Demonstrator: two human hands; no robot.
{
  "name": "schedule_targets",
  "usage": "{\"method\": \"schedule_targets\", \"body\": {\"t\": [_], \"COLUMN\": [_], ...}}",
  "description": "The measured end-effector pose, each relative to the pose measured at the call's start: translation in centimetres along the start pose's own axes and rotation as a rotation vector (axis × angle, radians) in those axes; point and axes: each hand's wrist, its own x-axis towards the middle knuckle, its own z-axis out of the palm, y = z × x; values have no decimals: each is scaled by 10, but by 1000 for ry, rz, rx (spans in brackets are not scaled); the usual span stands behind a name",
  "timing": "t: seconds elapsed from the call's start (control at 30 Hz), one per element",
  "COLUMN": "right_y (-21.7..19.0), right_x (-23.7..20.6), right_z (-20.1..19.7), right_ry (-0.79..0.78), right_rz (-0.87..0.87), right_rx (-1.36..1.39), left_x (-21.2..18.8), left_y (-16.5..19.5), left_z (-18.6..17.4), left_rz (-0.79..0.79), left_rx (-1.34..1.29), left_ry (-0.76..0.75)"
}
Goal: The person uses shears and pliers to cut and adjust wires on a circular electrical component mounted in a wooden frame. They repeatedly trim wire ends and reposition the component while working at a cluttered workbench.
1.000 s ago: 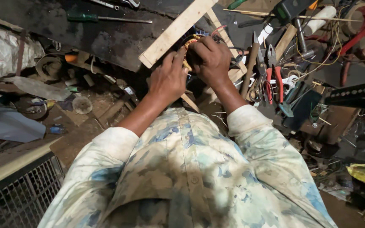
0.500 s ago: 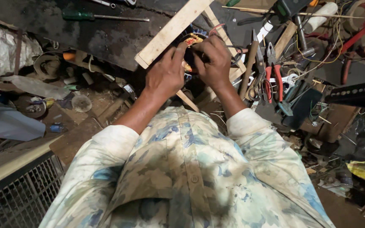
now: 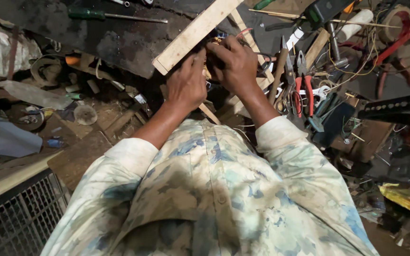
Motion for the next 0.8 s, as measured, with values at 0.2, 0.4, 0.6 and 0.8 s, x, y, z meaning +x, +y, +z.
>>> {"method": "schedule_targets", "body": {"t": [0.2,0.4,0.6,0.8], "right_y": [2,2,5,4], "right_x": [1,-6,-5,-3], "right_z": [2,3,8,4], "right_ry": [-4,50,74,12], "right_rz": [-34,-19,-68,-94], "right_rx": [-12,13,-28,-101], "left_x": [-6,-4,-6,-8], "left_y": [-3,0,0,1], "left_z": [0,-6,-8,-9], "left_rz": [-1,-8,-5,-28], "left_rx": [-42,-52,-55,-59], "left_ry": [-1,-41,-61,-94]}}
